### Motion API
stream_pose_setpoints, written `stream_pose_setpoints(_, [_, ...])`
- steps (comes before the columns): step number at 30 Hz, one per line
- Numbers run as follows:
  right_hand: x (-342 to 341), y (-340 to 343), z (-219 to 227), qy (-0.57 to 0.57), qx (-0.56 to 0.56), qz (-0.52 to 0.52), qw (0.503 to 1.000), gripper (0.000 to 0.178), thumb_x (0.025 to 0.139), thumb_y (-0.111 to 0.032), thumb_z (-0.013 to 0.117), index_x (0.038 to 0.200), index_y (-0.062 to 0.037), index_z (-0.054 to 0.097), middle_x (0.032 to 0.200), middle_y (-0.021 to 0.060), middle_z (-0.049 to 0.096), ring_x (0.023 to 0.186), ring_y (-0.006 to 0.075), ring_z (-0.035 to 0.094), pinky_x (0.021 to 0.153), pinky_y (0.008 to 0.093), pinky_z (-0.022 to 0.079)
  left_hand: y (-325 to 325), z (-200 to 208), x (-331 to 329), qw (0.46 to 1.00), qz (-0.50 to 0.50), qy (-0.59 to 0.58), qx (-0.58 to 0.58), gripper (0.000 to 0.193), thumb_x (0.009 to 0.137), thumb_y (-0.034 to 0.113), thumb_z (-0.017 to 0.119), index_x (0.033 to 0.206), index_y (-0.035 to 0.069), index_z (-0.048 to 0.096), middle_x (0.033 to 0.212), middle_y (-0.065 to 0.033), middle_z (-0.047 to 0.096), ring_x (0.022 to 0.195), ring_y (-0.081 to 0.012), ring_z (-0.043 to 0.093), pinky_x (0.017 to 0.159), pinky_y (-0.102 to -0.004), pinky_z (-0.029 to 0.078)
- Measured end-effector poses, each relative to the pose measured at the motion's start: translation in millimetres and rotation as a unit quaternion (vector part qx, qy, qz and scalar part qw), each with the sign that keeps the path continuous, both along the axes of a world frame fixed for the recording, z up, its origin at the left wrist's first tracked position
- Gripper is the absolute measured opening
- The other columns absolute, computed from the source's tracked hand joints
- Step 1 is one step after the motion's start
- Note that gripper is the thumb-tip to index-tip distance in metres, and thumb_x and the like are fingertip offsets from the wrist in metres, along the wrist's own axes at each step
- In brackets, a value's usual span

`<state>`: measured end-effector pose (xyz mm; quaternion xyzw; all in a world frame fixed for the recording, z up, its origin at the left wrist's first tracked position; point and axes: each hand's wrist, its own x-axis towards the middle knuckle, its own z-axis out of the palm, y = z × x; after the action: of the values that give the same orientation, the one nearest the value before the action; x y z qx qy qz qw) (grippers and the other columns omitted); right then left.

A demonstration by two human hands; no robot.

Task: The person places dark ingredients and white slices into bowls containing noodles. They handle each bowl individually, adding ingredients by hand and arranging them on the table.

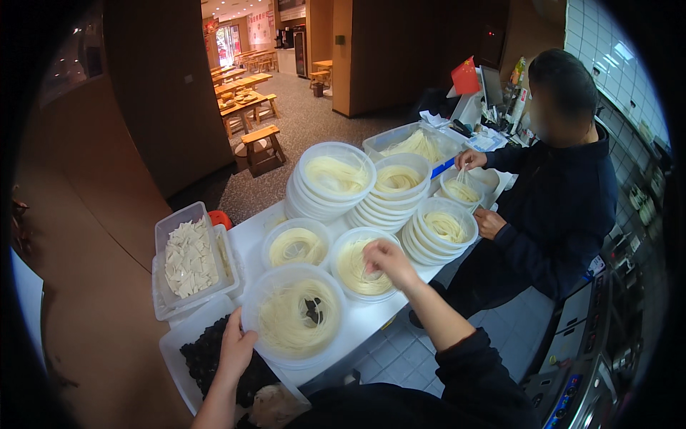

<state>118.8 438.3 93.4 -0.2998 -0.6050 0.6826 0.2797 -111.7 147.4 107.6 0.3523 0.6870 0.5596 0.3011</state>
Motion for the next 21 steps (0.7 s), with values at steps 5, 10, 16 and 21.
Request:
stream_pose_setpoints(5, [-1,53,-13,-0.209,0.359,-0.171,0.893,0.037,0.084,-0.028,0.059,0.099,0.0054,0.059,0.079,0.0082,0.058,0.073,0.0181,0.06,0.065,0.0276,0.05,0,3,2,0.992,0.029,0.114,-0.044,0.05,0.076,0.001,0.047,0.126,-0.001,0.042,0.11,-0.0145,0.052,0.095,-0.0221,0.055,0.083,-0.0288,0.043])
stream_pose_setpoints(10, [-55,91,3,-0.014,-0.044,-0.162,0.986,0.054,0.083,-0.041,0.058,0.11,0.0054,0.052,0.099,0.0154,0.055,0.076,0.0239,0.058,0.066,0.0336,0.052,4,3,13,0.968,0.054,0.229,-0.082,0.049,0.077,0.006,0.045,0.126,0.003,0.042,0.115,-0.0191,0.048,0.104,-0.0326,0.051,0.09,-0.0345,0.04])
stream_pose_setpoints(16, [-113,126,15,0.05,-0.215,-0.141,0.965,0.047,0.082,-0.034,0.055,0.116,-0.0018,0.047,0.095,0.014,0.055,0.074,0.0247,0.055,0.061,0.0339,0.052,3,-1,17,0.967,0.068,0.23,-0.085,0.05,0.077,0.007,0.042,0.127,0.004,0.042,0.118,-0.0204,0.047,0.109,-0.0362,0.048,0.093,-0.0376,0.038])
stream_pose_setpoints(21, [-127,139,29,0.048,-0.252,-0.146,0.955,0.033,0.08,-0.021,0.051,0.108,-0.0047,0.05,0.093,0.0122,0.055,0.071,0.0218,0.054,0.052,0.0271,0.049,5,-7,19,0.973,0.085,0.209,-0.055,0.048,0.077,0.008,0.044,0.125,0.004,0.044,0.115,-0.0189,0.048,0.109,-0.0348,0.047,0.094,-0.037,0.037])
